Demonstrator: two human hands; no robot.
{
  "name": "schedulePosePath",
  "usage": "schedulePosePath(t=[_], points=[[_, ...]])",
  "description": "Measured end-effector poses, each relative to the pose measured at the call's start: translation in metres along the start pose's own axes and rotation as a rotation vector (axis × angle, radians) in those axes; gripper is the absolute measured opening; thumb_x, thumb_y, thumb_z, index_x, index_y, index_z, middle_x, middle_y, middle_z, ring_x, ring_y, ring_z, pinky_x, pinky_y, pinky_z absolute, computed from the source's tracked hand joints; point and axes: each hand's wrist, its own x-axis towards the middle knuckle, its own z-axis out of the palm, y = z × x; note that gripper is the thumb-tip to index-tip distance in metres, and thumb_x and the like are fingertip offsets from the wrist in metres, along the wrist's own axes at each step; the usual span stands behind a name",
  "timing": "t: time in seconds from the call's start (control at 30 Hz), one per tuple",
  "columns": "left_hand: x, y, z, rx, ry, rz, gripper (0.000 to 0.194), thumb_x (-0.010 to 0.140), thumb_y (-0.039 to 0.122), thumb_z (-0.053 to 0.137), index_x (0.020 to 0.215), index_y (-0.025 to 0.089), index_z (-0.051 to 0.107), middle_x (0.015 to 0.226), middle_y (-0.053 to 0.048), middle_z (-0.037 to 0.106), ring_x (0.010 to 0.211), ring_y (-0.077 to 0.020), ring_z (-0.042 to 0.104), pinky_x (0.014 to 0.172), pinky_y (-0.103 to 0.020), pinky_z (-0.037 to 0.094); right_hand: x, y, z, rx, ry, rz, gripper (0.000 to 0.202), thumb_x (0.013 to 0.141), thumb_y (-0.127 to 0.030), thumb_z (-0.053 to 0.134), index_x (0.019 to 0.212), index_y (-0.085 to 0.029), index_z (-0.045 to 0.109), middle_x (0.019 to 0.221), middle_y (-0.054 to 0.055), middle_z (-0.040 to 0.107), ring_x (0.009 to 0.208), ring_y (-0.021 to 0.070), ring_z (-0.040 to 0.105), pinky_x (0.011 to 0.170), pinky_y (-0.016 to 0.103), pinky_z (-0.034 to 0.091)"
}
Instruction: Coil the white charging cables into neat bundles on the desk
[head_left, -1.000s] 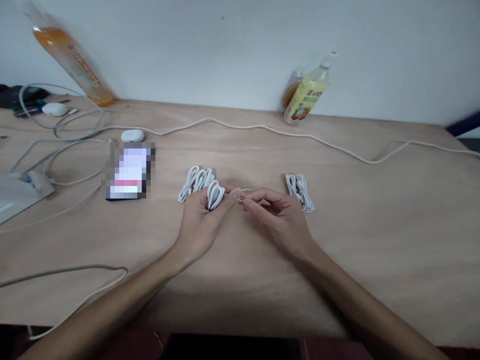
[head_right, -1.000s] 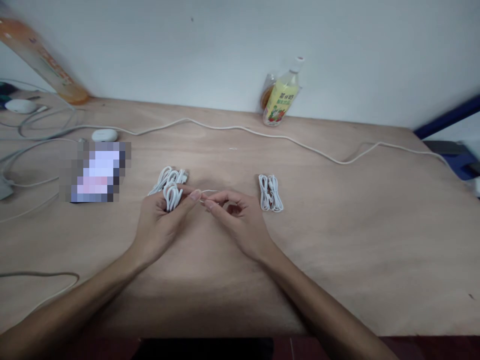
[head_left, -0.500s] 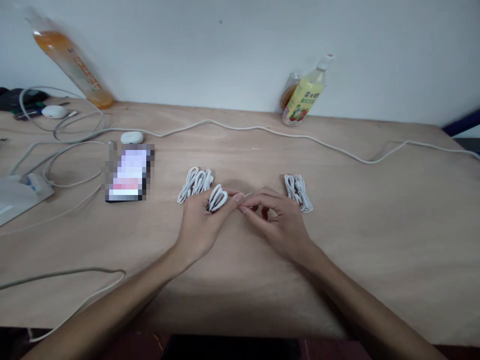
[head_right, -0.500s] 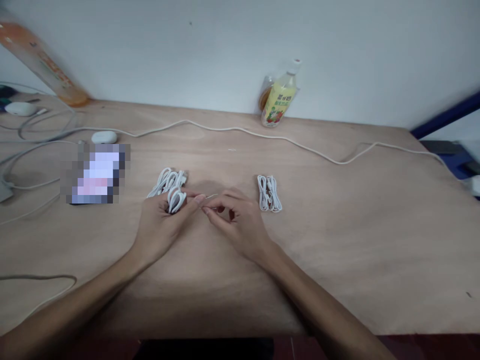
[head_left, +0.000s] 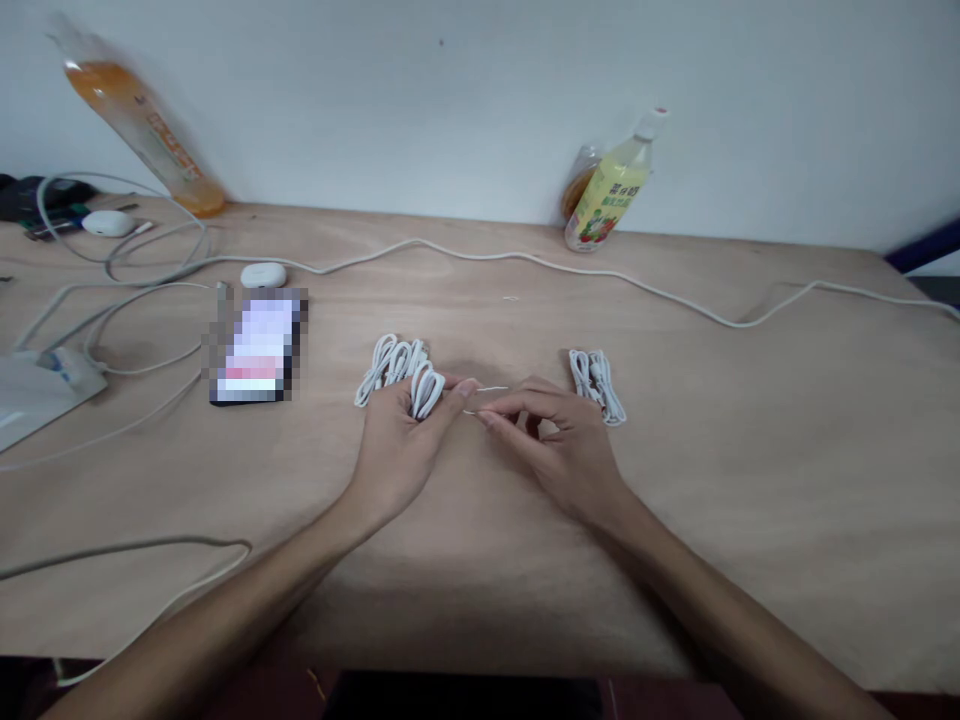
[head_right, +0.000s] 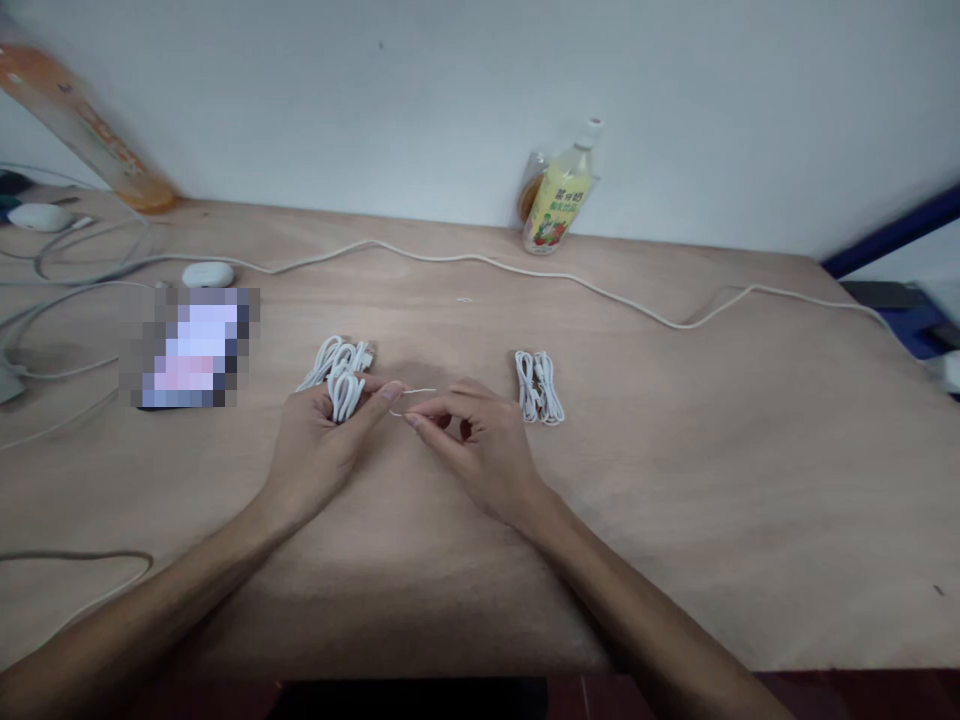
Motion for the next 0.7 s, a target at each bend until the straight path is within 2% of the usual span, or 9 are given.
schedulePosePath(t=[0.17,0.43,0.6,0.7], points=[[0.0016,0.0009,0.0000,-0.050,-0.018,-0.053,0.028,0.084,0.046,0.078,0.079,0.019,0.082,0.070,0.000,0.068,0.068,-0.0151,0.055,0.067,-0.029,0.046,0.0015,-0.0001,0.0005,0.041,-0.003,0.035,0.012,0.095,-0.023,0.075,0.092,-0.026,0.086,0.080,0.000,0.078,0.068,0.0152,0.061,0.059,0.028,0.044],[0.0006,0.0029,-0.0017,-0.077,-0.029,-0.107,0.029,0.084,0.048,0.079,0.078,0.020,0.082,0.071,0.000,0.067,0.070,-0.0157,0.055,0.068,-0.029,0.044,0.0018,-0.0022,0.0009,0.081,-0.008,0.073,0.012,0.094,-0.024,0.075,0.089,-0.026,0.085,0.079,-0.001,0.077,0.065,0.0135,0.059,0.058,0.027,0.043],[0.0000,0.0036,-0.0005,-0.129,-0.056,-0.114,0.029,0.085,0.047,0.080,0.076,0.020,0.078,0.066,0.002,0.061,0.065,-0.0133,0.049,0.063,-0.028,0.040,0.0019,-0.0023,-0.0003,0.075,-0.027,0.094,0.012,0.094,-0.026,0.075,0.088,-0.025,0.085,0.078,-0.001,0.076,0.064,0.0136,0.059,0.058,0.027,0.042],[-0.0010,0.0053,-0.0005,-0.157,-0.075,-0.137,0.029,0.086,0.048,0.079,0.075,0.021,0.075,0.059,0.005,0.050,0.059,-0.0120,0.042,0.059,-0.027,0.037,0.0018,-0.0023,-0.0008,0.073,-0.033,0.111,0.012,0.094,-0.027,0.074,0.089,-0.025,0.086,0.077,-0.001,0.076,0.063,0.0136,0.057,0.058,0.028,0.042]])
